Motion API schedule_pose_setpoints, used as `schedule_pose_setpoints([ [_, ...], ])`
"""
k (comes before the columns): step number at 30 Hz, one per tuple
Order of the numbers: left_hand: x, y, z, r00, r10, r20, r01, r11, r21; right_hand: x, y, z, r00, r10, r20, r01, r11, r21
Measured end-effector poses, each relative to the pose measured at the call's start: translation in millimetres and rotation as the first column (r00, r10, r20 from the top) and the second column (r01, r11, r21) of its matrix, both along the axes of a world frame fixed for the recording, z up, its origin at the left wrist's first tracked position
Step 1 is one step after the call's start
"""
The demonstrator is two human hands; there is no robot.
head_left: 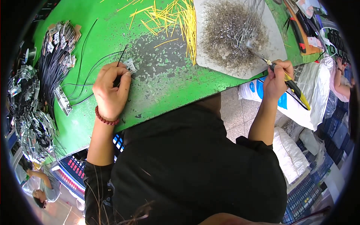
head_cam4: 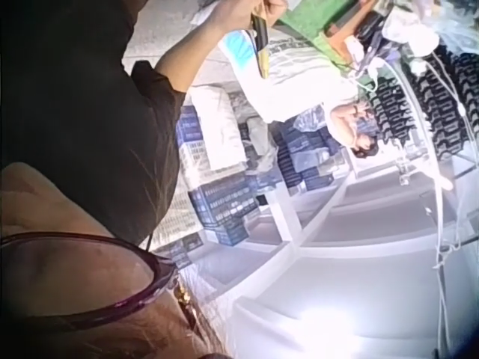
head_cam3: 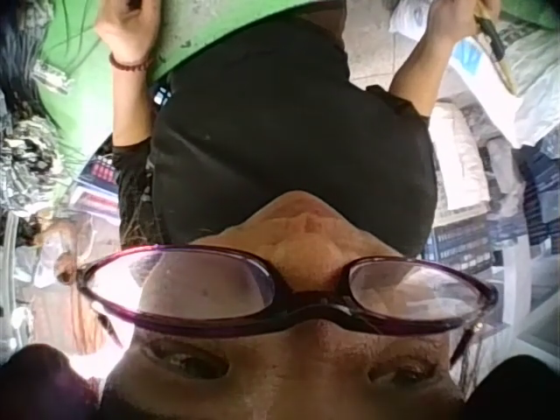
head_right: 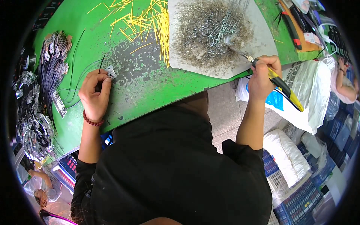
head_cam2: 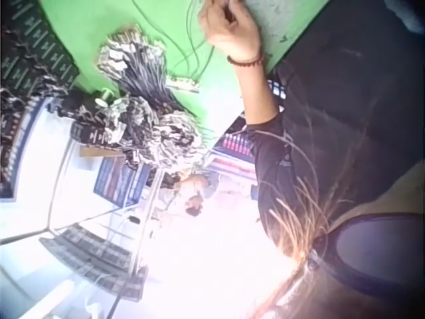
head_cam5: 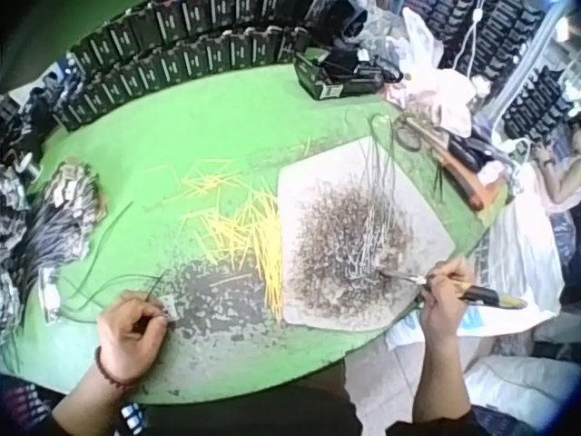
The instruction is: The person solders wires onto a circuit board using a soldering iron, then picks up a plastic toy car body and solders the wires from the board onto the internal components of the car.
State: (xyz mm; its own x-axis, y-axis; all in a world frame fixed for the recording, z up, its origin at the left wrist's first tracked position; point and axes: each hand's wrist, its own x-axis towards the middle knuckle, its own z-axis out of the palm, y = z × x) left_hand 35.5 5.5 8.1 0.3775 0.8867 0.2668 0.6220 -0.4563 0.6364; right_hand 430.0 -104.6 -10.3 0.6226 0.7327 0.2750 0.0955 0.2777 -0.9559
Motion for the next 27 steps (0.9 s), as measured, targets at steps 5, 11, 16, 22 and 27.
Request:
schedule_pose_setpoints([
  [5, 1, -1, 1, 1.000, -0.002, 0.002, 0.002, 1.000, -0.001, 1, 1, 0, 0.996, 0.036, -0.084, -0.032, 0.999, 0.044],
  [11, 1, 0, 1, 1.000, -0.005, 0.000, 0.005, 1.000, -0.001, -6, 7, 1, 0.997, -0.075, -0.037, 0.074, 0.997, -0.013],
  [16, 0, 0, 1, 0.999, 0.020, 0.030, -0.019, 0.999, -0.044, -4, 9, -2, 0.996, -0.089, -0.031, 0.088, 0.996, -0.022],
  [22, -4, 2, -2, 0.999, -0.007, 0.041, 0.006, 0.999, 0.034, -14, 14, 4, 0.992, -0.081, -0.099, 0.089, 0.993, 0.082],
  [27, -3, 9, -3, 0.991, -0.052, 0.121, 0.052, 0.999, 0.000, -76, 23, 24, 0.974, 0.228, -0.010, -0.226, 0.969, 0.101],
])
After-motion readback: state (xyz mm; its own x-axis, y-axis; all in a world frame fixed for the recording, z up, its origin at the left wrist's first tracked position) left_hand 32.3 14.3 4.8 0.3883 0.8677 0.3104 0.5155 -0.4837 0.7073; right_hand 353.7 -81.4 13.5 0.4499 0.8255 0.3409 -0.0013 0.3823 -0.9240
